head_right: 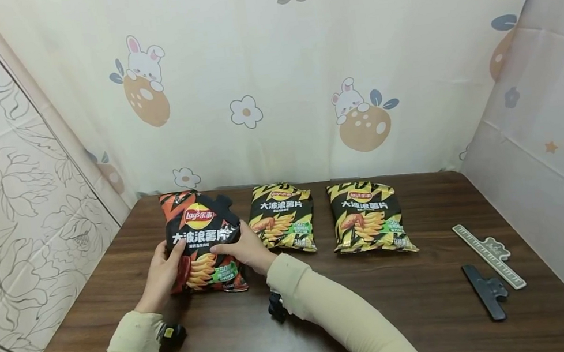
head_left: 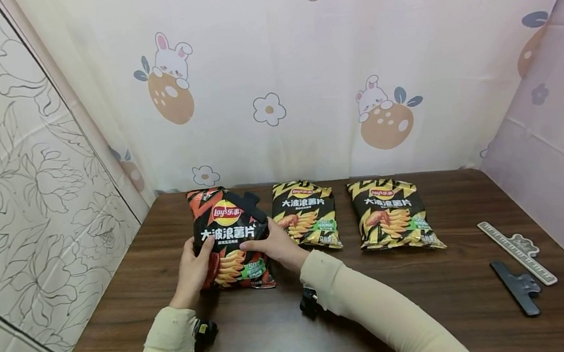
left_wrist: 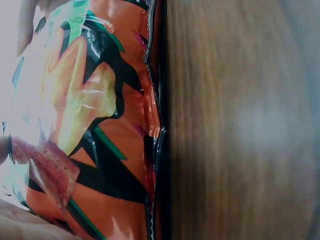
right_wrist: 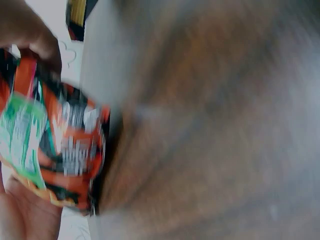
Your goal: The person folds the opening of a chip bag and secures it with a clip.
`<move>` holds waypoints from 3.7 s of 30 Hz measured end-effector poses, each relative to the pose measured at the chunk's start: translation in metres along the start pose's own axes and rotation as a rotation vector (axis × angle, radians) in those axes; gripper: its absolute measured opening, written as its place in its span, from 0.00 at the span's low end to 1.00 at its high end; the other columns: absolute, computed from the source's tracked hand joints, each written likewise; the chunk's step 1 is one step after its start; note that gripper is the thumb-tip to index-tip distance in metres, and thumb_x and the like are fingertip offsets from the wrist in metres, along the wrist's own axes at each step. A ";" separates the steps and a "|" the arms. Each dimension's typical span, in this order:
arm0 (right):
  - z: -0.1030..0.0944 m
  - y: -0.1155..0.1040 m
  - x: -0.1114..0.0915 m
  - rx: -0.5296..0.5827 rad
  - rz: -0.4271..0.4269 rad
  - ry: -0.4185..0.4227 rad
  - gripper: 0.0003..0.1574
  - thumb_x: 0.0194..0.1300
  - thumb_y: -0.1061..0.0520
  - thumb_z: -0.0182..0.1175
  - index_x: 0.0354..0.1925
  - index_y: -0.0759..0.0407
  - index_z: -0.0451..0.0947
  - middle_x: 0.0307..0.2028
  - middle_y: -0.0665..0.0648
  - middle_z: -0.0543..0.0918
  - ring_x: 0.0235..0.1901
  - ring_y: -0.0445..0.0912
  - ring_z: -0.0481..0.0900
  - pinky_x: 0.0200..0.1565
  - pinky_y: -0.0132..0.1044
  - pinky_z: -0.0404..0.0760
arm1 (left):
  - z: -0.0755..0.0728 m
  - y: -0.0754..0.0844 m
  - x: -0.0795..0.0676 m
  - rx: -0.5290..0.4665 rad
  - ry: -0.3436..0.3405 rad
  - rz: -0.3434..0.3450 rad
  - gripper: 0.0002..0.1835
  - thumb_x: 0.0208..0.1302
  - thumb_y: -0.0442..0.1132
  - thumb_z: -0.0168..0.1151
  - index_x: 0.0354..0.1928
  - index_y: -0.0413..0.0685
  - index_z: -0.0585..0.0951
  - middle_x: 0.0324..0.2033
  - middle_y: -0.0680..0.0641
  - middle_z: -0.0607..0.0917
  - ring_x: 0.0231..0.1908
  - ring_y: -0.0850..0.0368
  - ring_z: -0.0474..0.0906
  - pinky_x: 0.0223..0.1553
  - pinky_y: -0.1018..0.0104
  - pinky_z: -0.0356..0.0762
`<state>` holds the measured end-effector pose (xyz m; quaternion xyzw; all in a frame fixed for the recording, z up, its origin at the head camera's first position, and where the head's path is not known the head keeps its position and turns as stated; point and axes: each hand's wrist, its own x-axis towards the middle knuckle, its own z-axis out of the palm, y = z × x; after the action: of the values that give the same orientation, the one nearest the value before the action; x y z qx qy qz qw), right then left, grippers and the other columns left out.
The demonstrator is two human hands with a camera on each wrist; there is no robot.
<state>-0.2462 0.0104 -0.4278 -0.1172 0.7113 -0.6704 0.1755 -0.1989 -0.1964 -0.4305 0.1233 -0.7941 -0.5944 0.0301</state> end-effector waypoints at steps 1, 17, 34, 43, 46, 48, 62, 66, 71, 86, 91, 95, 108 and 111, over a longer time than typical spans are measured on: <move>-0.001 -0.001 0.001 -0.010 0.001 -0.016 0.52 0.57 0.52 0.73 0.73 0.47 0.56 0.68 0.56 0.68 0.65 0.52 0.70 0.65 0.49 0.69 | -0.001 0.000 0.001 0.001 0.002 -0.002 0.43 0.69 0.65 0.50 0.71 0.40 0.56 0.64 0.35 0.67 0.62 0.44 0.65 0.67 0.46 0.61; -0.013 -0.011 0.013 -0.051 0.067 -0.193 0.53 0.57 0.61 0.70 0.74 0.43 0.55 0.62 0.58 0.74 0.51 0.46 0.77 0.46 0.41 0.79 | -0.006 -0.002 0.015 -0.010 0.015 -0.015 0.42 0.70 0.64 0.50 0.73 0.42 0.56 0.66 0.35 0.66 0.64 0.44 0.64 0.68 0.48 0.60; 0.000 -0.002 0.024 -0.094 0.082 0.045 0.45 0.58 0.52 0.71 0.66 0.59 0.60 0.65 0.63 0.72 0.64 0.54 0.71 0.63 0.50 0.70 | -0.012 -0.002 0.029 -0.015 0.064 0.021 0.40 0.71 0.58 0.52 0.74 0.41 0.53 0.69 0.34 0.62 0.68 0.43 0.61 0.69 0.47 0.59; 0.004 0.000 0.027 -0.091 0.075 0.088 0.35 0.60 0.50 0.70 0.58 0.60 0.65 0.55 0.61 0.77 0.53 0.51 0.76 0.54 0.46 0.74 | -0.012 -0.004 0.038 -0.042 0.096 0.042 0.37 0.72 0.53 0.54 0.73 0.40 0.56 0.68 0.34 0.64 0.66 0.43 0.62 0.68 0.49 0.60; 0.004 0.001 0.028 -0.109 0.064 0.106 0.33 0.60 0.49 0.70 0.57 0.60 0.67 0.53 0.61 0.77 0.50 0.50 0.76 0.51 0.44 0.75 | -0.012 -0.005 0.042 -0.052 0.101 0.050 0.36 0.72 0.51 0.54 0.73 0.39 0.56 0.68 0.34 0.65 0.65 0.43 0.63 0.66 0.50 0.61; 0.004 0.003 0.030 -0.120 0.057 0.118 0.33 0.60 0.49 0.70 0.56 0.60 0.67 0.52 0.61 0.77 0.49 0.50 0.75 0.50 0.44 0.75 | -0.012 -0.005 0.044 -0.055 0.107 0.057 0.36 0.72 0.50 0.55 0.72 0.39 0.57 0.67 0.34 0.65 0.64 0.43 0.63 0.66 0.50 0.62; 0.008 0.003 0.039 -0.108 0.079 0.183 0.36 0.63 0.48 0.68 0.61 0.63 0.65 0.54 0.63 0.76 0.46 0.50 0.76 0.46 0.42 0.75 | -0.011 -0.006 0.062 -0.003 0.128 0.081 0.33 0.72 0.48 0.56 0.69 0.35 0.61 0.63 0.33 0.67 0.62 0.44 0.63 0.65 0.52 0.60; 0.011 0.003 0.041 -0.076 0.083 0.212 0.39 0.62 0.48 0.68 0.63 0.62 0.63 0.54 0.63 0.75 0.49 0.50 0.75 0.49 0.43 0.76 | -0.012 -0.005 0.066 0.009 0.119 0.076 0.33 0.71 0.48 0.57 0.69 0.35 0.61 0.65 0.33 0.67 0.63 0.44 0.63 0.66 0.51 0.60; 0.015 0.001 0.043 -0.024 0.083 0.225 0.39 0.62 0.51 0.68 0.63 0.62 0.60 0.54 0.63 0.74 0.50 0.51 0.75 0.51 0.44 0.76 | -0.014 -0.003 0.070 0.024 0.115 0.062 0.33 0.71 0.46 0.57 0.70 0.35 0.62 0.66 0.33 0.68 0.65 0.44 0.64 0.68 0.51 0.61; 0.014 0.005 0.051 -0.011 0.084 0.234 0.43 0.59 0.57 0.70 0.66 0.62 0.59 0.50 0.63 0.78 0.46 0.49 0.78 0.49 0.44 0.78 | -0.011 0.002 0.074 0.113 0.032 0.075 0.35 0.71 0.44 0.57 0.74 0.37 0.57 0.70 0.33 0.64 0.67 0.41 0.63 0.69 0.48 0.60; 0.014 0.004 0.050 -0.060 0.095 0.187 0.49 0.61 0.56 0.69 0.73 0.61 0.55 0.59 0.67 0.77 0.58 0.56 0.76 0.60 0.51 0.74 | -0.010 0.001 0.076 0.116 0.011 0.086 0.36 0.71 0.43 0.57 0.74 0.37 0.55 0.69 0.32 0.64 0.66 0.40 0.64 0.68 0.46 0.61; 0.015 0.003 0.050 -0.083 0.102 0.166 0.50 0.62 0.54 0.69 0.74 0.59 0.55 0.63 0.67 0.74 0.62 0.58 0.73 0.62 0.52 0.72 | -0.010 0.001 0.077 0.131 0.008 0.093 0.36 0.71 0.43 0.56 0.74 0.36 0.54 0.69 0.32 0.63 0.67 0.39 0.62 0.69 0.46 0.59; 0.016 0.002 0.044 -0.150 0.139 0.113 0.59 0.63 0.47 0.66 0.77 0.61 0.43 0.73 0.68 0.58 0.73 0.60 0.57 0.69 0.53 0.64 | -0.010 -0.002 0.083 0.177 -0.029 0.119 0.38 0.72 0.43 0.55 0.76 0.36 0.50 0.73 0.31 0.58 0.71 0.38 0.57 0.71 0.45 0.56; 0.016 0.003 0.044 -0.141 0.138 0.111 0.58 0.64 0.47 0.66 0.78 0.60 0.43 0.74 0.67 0.57 0.74 0.59 0.56 0.70 0.53 0.62 | -0.011 -0.003 0.085 0.237 -0.044 0.129 0.38 0.72 0.44 0.55 0.76 0.36 0.51 0.73 0.31 0.57 0.72 0.38 0.56 0.71 0.44 0.54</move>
<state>-0.2795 -0.0219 -0.4354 -0.0426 0.7717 -0.6106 0.1730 -0.2784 -0.2273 -0.4385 0.0618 -0.8655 -0.4959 0.0358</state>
